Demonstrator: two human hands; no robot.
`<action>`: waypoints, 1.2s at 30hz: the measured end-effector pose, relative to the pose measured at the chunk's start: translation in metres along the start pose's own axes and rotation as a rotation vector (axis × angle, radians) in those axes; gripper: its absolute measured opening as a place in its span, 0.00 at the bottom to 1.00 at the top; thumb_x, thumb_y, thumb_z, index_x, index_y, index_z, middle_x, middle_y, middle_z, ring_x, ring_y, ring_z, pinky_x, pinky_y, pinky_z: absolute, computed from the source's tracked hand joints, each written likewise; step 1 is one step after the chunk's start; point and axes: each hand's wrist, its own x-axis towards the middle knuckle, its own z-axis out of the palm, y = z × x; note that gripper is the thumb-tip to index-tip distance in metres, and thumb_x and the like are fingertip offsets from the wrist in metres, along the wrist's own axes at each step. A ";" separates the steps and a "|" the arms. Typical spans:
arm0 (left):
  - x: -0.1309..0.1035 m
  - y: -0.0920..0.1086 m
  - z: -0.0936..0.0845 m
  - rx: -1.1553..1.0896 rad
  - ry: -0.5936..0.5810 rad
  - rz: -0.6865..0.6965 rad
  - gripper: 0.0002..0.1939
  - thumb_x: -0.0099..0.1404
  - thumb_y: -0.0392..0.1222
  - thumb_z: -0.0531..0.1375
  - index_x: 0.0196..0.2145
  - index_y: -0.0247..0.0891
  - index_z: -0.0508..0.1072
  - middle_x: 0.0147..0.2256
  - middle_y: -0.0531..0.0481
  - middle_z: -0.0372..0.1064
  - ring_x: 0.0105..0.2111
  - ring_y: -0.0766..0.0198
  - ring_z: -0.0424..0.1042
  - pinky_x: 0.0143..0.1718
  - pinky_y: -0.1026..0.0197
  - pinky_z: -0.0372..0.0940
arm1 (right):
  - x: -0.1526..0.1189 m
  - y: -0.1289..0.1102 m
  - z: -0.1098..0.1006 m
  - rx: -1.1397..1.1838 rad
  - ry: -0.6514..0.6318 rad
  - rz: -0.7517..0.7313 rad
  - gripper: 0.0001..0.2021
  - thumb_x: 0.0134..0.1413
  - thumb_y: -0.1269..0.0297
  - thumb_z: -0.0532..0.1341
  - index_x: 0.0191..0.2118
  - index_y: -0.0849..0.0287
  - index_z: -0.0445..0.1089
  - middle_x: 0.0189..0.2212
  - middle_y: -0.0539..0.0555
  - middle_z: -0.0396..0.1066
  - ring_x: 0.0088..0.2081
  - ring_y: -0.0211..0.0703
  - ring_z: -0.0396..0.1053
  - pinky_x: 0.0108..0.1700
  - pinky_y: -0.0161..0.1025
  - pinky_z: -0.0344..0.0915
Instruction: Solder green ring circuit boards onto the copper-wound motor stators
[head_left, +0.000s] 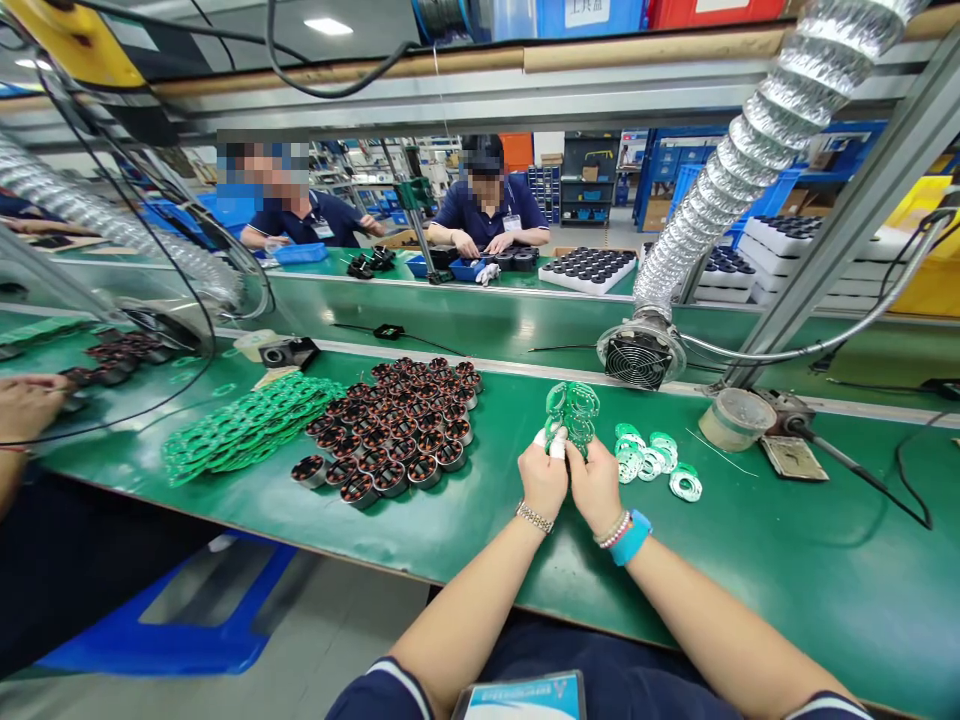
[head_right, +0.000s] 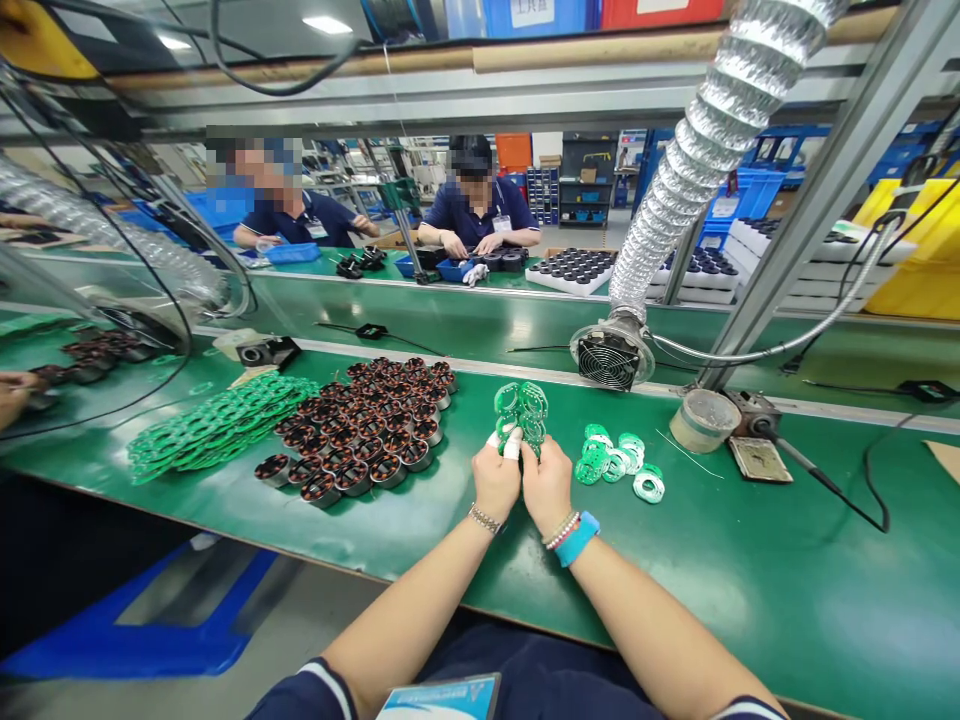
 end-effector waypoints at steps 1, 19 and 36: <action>0.003 0.001 0.002 -0.046 -0.004 -0.036 0.09 0.56 0.46 0.60 0.26 0.37 0.71 0.21 0.53 0.66 0.24 0.66 0.63 0.26 0.67 0.56 | 0.002 0.000 0.000 -0.005 -0.005 -0.015 0.12 0.56 0.56 0.52 0.28 0.58 0.63 0.25 0.50 0.66 0.27 0.38 0.60 0.31 0.36 0.58; 0.006 0.007 0.007 -0.452 -0.346 -0.366 0.19 0.56 0.51 0.60 0.41 0.37 0.69 0.34 0.51 0.71 0.30 0.68 0.69 0.33 0.67 0.62 | 0.004 0.009 -0.015 -0.249 -0.128 -0.221 0.20 0.61 0.64 0.46 0.58 0.57 0.57 0.57 0.60 0.56 0.57 0.48 0.55 0.57 0.49 0.55; -0.001 0.006 -0.025 1.114 -0.926 0.397 0.13 0.61 0.48 0.55 0.41 0.43 0.71 0.34 0.44 0.71 0.32 0.54 0.72 0.31 0.61 0.59 | 0.055 0.091 -0.096 -0.708 -0.341 -0.267 0.22 0.52 0.51 0.59 0.53 0.47 0.63 0.59 0.58 0.55 0.62 0.65 0.44 0.54 0.74 0.39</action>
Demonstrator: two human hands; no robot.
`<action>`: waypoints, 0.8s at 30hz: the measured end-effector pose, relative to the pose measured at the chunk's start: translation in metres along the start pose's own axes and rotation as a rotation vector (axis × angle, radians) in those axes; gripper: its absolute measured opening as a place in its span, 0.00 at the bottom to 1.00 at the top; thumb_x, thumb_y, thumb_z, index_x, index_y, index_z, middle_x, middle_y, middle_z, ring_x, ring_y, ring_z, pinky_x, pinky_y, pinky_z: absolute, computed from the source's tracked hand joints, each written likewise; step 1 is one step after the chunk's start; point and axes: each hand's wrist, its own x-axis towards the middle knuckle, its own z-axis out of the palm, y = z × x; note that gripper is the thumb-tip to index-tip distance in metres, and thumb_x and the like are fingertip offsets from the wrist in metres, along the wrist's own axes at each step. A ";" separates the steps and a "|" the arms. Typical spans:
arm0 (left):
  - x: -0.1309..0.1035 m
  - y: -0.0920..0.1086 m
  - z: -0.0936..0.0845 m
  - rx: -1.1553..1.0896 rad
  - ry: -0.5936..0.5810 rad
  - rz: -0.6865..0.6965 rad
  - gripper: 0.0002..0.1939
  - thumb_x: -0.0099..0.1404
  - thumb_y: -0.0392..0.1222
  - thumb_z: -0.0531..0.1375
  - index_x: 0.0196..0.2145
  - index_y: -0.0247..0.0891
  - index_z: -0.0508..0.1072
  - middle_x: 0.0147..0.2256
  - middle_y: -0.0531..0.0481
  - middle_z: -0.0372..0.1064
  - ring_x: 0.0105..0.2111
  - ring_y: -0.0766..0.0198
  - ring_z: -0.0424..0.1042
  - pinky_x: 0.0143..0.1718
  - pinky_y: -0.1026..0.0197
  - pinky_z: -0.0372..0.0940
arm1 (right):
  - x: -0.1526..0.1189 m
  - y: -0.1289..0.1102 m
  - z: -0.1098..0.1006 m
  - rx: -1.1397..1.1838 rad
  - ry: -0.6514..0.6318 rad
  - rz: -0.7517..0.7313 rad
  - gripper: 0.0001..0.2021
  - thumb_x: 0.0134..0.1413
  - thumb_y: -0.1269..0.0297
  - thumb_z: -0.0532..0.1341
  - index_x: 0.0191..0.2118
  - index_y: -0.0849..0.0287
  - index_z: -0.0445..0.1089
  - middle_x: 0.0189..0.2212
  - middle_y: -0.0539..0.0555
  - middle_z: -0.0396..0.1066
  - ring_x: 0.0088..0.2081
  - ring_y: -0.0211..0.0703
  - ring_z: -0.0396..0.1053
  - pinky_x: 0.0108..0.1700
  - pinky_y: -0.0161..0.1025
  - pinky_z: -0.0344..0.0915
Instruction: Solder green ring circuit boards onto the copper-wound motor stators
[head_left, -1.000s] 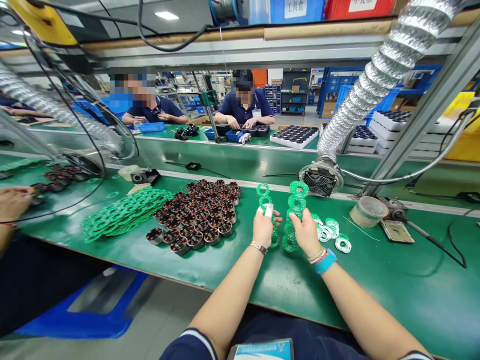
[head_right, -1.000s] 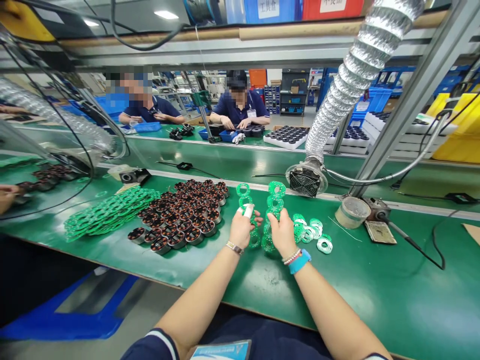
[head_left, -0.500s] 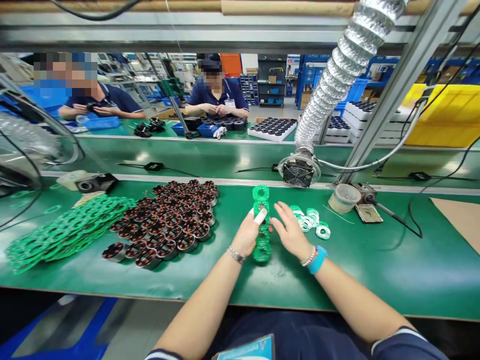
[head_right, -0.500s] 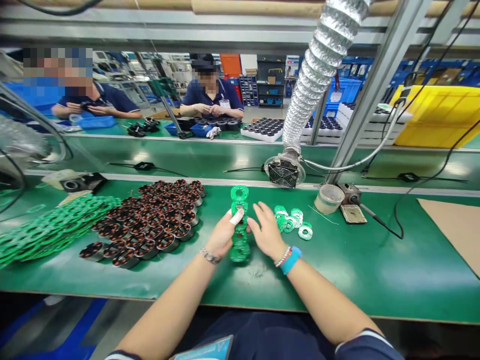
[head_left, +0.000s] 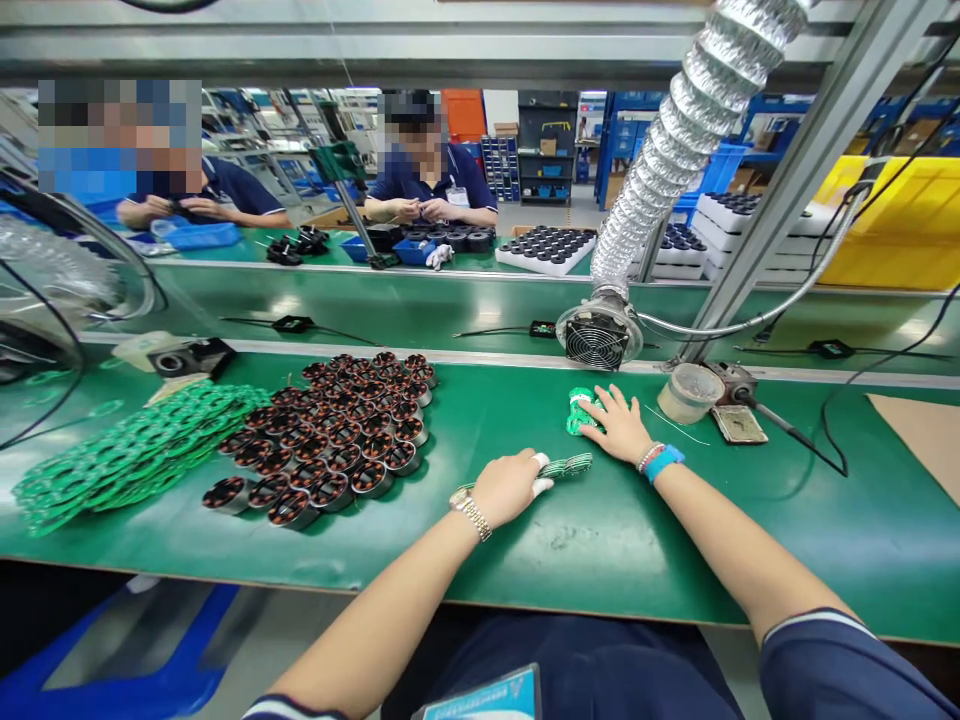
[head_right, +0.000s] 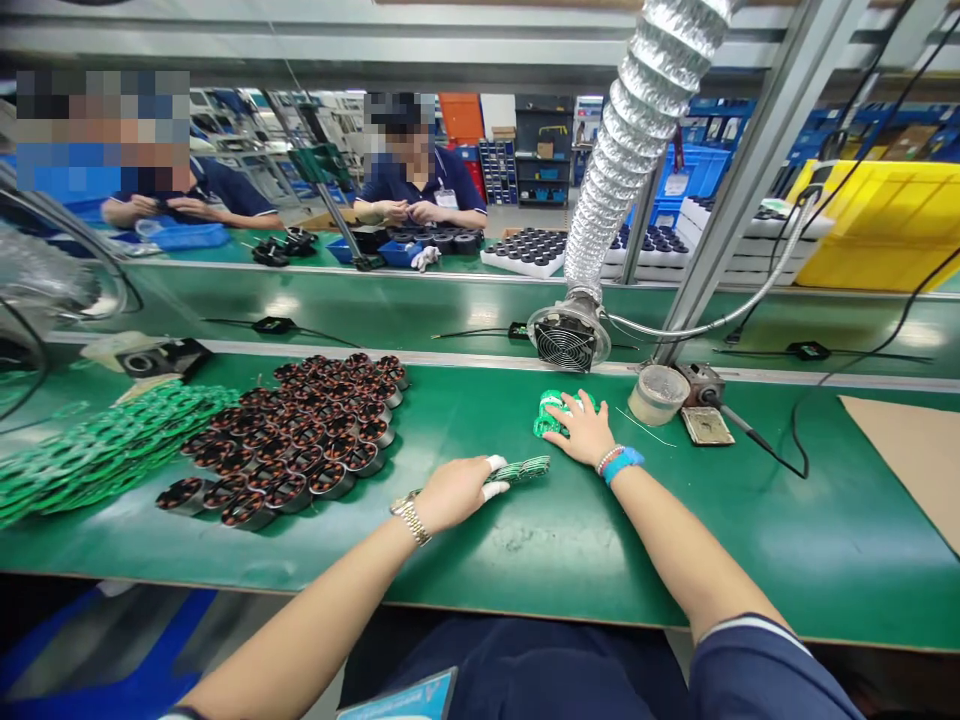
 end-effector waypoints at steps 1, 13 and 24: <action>0.004 0.002 0.002 0.028 0.001 0.004 0.12 0.61 0.47 0.55 0.41 0.42 0.71 0.36 0.44 0.70 0.32 0.55 0.72 0.32 0.61 0.59 | 0.000 -0.001 -0.004 0.009 0.009 -0.005 0.22 0.54 0.52 0.57 0.54 0.48 0.62 0.60 0.58 0.54 0.62 0.63 0.43 0.55 0.73 0.39; -0.013 -0.033 0.012 0.008 0.229 0.000 0.28 0.52 0.54 0.63 0.47 0.38 0.68 0.39 0.40 0.69 0.43 0.48 0.64 0.46 0.50 0.55 | -0.051 -0.053 0.011 0.516 -0.022 -0.126 0.12 0.55 0.68 0.56 0.45 0.57 0.68 0.43 0.58 0.68 0.46 0.45 0.66 0.51 0.47 0.64; -0.015 -0.051 0.025 -0.282 0.197 -0.008 0.11 0.58 0.47 0.60 0.38 0.41 0.74 0.34 0.47 0.71 0.37 0.57 0.68 0.40 0.58 0.61 | -0.045 -0.045 0.010 0.465 -0.078 -0.141 0.10 0.55 0.66 0.58 0.43 0.58 0.68 0.40 0.56 0.69 0.43 0.43 0.66 0.48 0.45 0.64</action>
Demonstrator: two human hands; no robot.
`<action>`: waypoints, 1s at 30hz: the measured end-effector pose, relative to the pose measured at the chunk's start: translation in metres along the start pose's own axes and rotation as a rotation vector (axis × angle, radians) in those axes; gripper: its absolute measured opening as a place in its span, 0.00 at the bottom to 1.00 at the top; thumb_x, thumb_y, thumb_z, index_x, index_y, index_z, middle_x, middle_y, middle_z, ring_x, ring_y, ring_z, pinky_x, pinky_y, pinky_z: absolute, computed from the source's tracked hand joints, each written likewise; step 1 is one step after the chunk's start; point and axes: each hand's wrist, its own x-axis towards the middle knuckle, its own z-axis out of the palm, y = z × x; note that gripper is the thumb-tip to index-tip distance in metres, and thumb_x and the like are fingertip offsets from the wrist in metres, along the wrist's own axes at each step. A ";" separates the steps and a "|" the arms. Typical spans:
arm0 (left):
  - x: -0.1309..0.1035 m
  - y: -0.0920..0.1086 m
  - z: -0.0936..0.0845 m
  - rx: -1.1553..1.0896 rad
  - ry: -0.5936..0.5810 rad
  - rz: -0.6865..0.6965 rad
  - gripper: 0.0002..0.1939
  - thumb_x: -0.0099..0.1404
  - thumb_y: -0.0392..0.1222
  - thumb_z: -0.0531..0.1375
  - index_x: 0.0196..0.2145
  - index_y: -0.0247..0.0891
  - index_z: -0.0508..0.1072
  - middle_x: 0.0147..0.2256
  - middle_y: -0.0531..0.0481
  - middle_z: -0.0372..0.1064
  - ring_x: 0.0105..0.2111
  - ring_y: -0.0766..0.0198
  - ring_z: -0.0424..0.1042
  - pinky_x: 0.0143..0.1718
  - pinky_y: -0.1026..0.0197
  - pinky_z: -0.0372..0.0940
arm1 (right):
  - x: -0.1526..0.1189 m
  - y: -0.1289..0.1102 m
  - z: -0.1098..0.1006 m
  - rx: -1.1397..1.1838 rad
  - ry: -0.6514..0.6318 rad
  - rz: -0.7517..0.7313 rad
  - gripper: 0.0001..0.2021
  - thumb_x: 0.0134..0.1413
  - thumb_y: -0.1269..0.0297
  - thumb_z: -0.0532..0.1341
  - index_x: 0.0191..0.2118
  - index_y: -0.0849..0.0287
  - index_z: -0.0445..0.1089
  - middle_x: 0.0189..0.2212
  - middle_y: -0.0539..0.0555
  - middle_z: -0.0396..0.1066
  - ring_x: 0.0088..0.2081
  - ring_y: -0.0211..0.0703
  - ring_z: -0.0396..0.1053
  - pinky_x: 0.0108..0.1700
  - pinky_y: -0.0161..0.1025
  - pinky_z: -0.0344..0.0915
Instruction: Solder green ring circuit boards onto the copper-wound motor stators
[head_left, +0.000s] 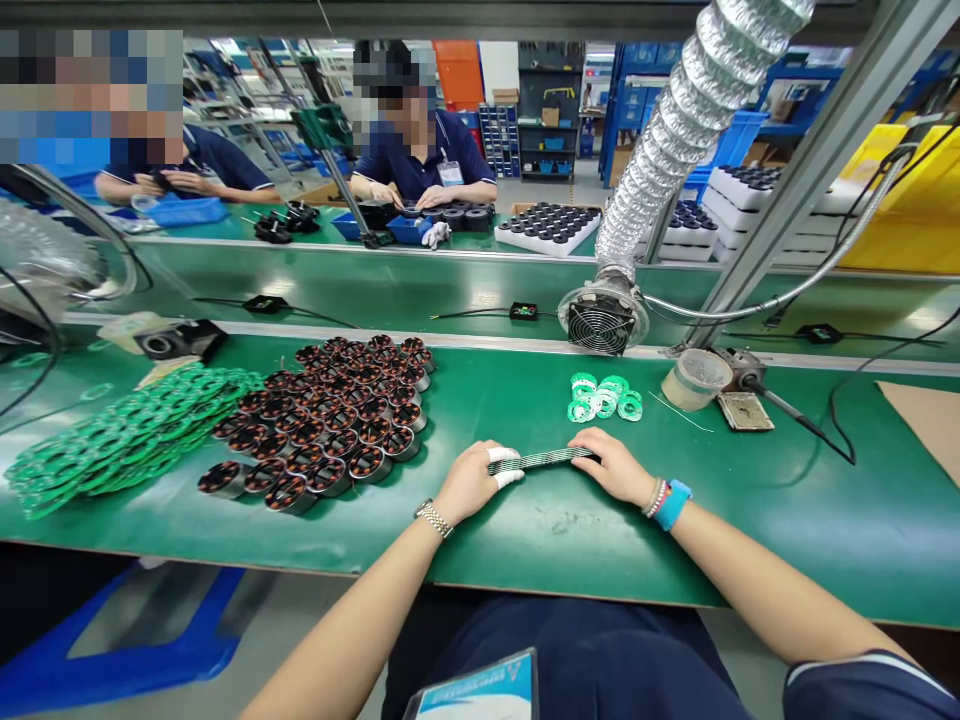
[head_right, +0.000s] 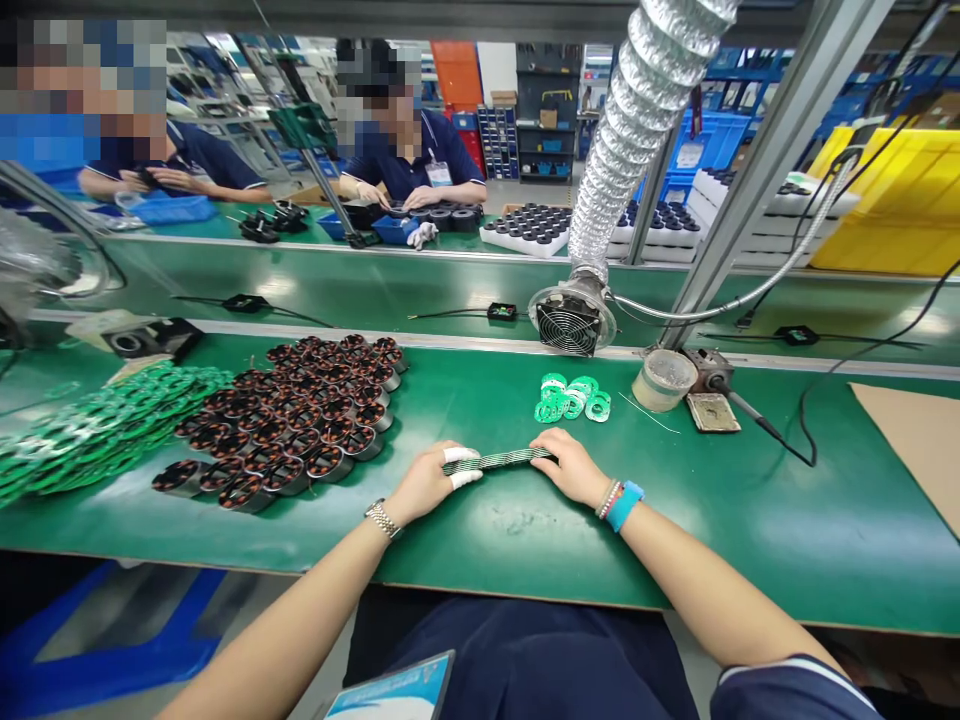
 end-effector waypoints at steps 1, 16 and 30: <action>0.002 0.005 -0.003 0.062 -0.025 0.008 0.11 0.59 0.46 0.59 0.38 0.41 0.74 0.34 0.47 0.71 0.37 0.57 0.68 0.39 0.58 0.61 | 0.000 0.001 -0.001 -0.016 -0.001 -0.005 0.09 0.56 0.66 0.57 0.42 0.58 0.69 0.39 0.56 0.69 0.42 0.43 0.66 0.47 0.44 0.64; 0.038 0.067 0.036 0.550 -0.018 -0.035 0.18 0.67 0.50 0.46 0.37 0.38 0.71 0.34 0.45 0.71 0.36 0.57 0.68 0.29 0.62 0.58 | -0.004 0.007 0.014 -0.279 0.168 0.090 0.09 0.59 0.65 0.54 0.40 0.62 0.68 0.33 0.59 0.70 0.38 0.49 0.65 0.42 0.47 0.66; 0.032 0.070 0.038 0.499 -0.024 0.015 0.22 0.65 0.48 0.50 0.53 0.36 0.62 0.39 0.43 0.70 0.40 0.53 0.67 0.35 0.57 0.62 | 0.018 0.086 -0.063 -0.381 0.170 -0.085 0.12 0.57 0.61 0.55 0.45 0.57 0.69 0.38 0.58 0.66 0.42 0.49 0.63 0.45 0.50 0.65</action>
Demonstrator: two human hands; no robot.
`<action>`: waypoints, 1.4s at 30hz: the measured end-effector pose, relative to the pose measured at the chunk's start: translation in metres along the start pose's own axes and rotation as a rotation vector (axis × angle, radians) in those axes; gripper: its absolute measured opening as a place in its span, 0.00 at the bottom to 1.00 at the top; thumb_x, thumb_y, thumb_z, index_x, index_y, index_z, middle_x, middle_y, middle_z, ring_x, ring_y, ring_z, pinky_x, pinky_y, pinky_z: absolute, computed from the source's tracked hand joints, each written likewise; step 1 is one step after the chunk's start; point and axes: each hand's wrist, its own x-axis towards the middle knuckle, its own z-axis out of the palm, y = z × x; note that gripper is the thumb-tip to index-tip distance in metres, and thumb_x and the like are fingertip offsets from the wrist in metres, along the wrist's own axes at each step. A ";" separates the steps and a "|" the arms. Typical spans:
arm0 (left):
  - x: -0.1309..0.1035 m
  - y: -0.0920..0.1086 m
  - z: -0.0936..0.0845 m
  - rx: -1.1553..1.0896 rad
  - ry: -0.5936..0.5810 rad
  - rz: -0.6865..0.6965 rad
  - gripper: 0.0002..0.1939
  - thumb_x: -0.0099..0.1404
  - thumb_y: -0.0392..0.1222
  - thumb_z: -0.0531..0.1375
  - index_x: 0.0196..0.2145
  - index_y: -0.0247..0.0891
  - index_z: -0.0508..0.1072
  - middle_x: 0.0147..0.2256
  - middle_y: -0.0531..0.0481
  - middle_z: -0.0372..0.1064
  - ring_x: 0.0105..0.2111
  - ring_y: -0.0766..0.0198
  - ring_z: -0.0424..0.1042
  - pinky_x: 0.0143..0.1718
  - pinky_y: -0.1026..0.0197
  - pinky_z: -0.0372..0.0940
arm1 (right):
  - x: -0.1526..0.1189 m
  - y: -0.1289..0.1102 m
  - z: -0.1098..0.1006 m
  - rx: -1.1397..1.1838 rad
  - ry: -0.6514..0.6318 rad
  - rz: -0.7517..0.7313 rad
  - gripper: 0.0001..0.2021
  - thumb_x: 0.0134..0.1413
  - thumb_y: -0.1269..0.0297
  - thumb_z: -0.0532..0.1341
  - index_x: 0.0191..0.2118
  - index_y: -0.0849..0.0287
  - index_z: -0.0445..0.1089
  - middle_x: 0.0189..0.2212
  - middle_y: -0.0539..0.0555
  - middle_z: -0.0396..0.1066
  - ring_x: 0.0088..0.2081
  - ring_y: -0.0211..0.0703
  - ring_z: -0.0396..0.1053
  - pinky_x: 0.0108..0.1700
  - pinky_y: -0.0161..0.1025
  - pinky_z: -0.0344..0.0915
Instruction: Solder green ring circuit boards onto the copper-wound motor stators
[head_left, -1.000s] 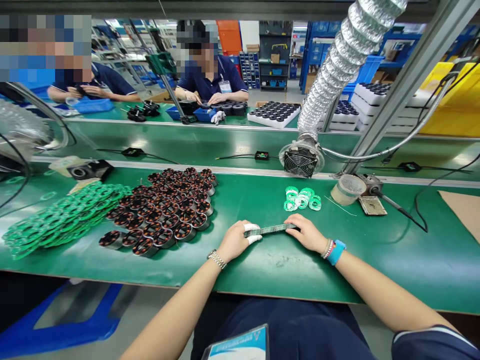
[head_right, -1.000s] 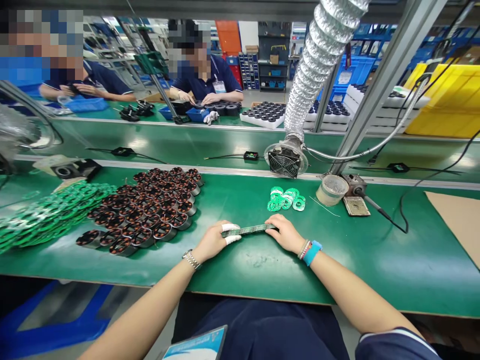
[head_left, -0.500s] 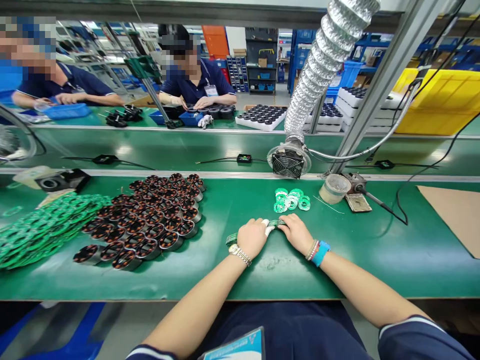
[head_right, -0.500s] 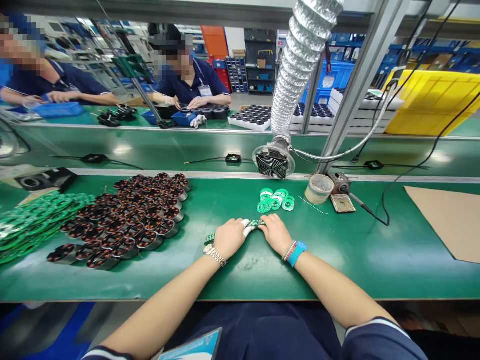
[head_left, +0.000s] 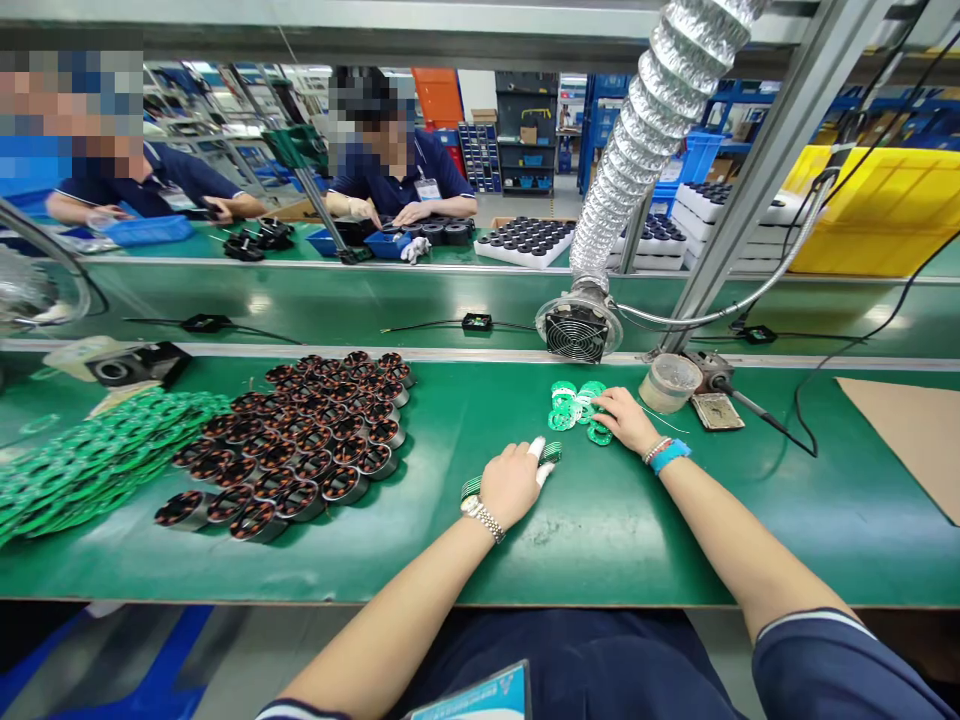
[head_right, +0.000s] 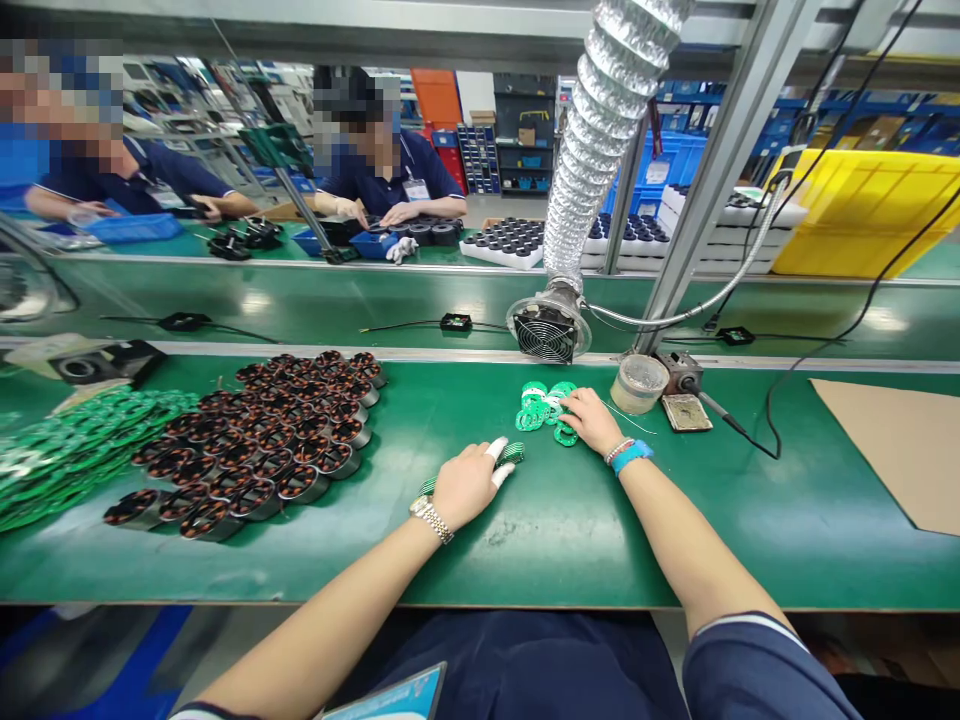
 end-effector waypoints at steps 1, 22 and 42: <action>-0.001 -0.001 -0.001 -0.014 -0.005 0.009 0.23 0.65 0.46 0.51 0.55 0.35 0.60 0.40 0.42 0.70 0.40 0.53 0.67 0.36 0.57 0.62 | -0.001 -0.003 -0.001 -0.004 0.008 -0.007 0.13 0.58 0.61 0.55 0.46 0.57 0.68 0.40 0.59 0.65 0.43 0.50 0.62 0.46 0.51 0.65; -0.004 -0.020 -0.015 -0.027 -0.127 -0.001 0.14 0.63 0.48 0.54 0.44 0.42 0.69 0.36 0.46 0.71 0.37 0.55 0.70 0.33 0.60 0.61 | -0.005 -0.088 0.011 0.138 -0.193 -0.183 0.19 0.55 0.59 0.59 0.52 0.56 0.63 0.46 0.57 0.68 0.47 0.46 0.65 0.49 0.46 0.65; 0.002 -0.009 -0.007 0.006 -0.049 -0.124 0.19 0.68 0.48 0.45 0.40 0.35 0.71 0.34 0.40 0.71 0.35 0.55 0.71 0.30 0.61 0.61 | -0.007 -0.097 0.033 -0.061 -0.077 0.074 0.09 0.59 0.64 0.53 0.40 0.61 0.68 0.32 0.58 0.70 0.37 0.47 0.66 0.39 0.43 0.66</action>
